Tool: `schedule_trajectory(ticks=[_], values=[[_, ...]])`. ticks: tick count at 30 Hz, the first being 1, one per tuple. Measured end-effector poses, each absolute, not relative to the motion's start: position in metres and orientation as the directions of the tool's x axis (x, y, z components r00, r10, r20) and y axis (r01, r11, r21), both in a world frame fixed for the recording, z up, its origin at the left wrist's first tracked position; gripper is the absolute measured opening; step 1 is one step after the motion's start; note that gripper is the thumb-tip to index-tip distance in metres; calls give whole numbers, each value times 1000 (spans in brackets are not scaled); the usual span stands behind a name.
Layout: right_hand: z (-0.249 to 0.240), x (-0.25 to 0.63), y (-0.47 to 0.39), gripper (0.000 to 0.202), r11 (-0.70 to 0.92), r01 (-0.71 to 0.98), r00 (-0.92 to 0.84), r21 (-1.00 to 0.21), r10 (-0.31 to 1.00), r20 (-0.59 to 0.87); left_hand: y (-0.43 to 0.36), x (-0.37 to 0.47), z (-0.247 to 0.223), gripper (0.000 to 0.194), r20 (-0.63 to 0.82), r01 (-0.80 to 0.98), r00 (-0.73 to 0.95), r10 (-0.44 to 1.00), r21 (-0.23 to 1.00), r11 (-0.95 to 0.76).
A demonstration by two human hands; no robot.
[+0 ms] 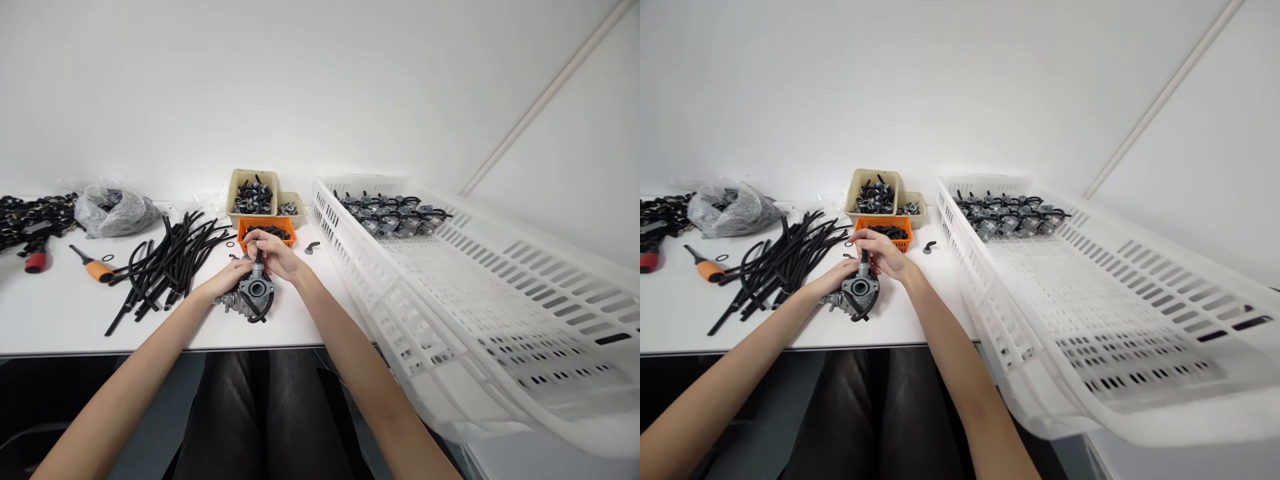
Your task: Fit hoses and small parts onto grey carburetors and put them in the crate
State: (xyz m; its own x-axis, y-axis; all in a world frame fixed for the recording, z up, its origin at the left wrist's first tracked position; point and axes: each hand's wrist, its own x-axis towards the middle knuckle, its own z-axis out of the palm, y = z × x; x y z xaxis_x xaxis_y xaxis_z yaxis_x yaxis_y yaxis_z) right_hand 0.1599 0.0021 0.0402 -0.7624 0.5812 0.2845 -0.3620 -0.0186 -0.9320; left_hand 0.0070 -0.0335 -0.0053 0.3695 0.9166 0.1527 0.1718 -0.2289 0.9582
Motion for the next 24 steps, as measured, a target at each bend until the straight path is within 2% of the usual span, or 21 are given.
schedule_trajectory(ticks=[17, 24], values=[[42, 157, 3, 20, -41, -297, -726, -954, 658, 197, -36, 9, -2, 42, 122, 172, 366, 923, 965, -196], [41, 158, 3, 26, -35, -307, -740, -951, 637, 216, -38, 10, 2, 44, 119, 174, 373, 920, 965, -196]])
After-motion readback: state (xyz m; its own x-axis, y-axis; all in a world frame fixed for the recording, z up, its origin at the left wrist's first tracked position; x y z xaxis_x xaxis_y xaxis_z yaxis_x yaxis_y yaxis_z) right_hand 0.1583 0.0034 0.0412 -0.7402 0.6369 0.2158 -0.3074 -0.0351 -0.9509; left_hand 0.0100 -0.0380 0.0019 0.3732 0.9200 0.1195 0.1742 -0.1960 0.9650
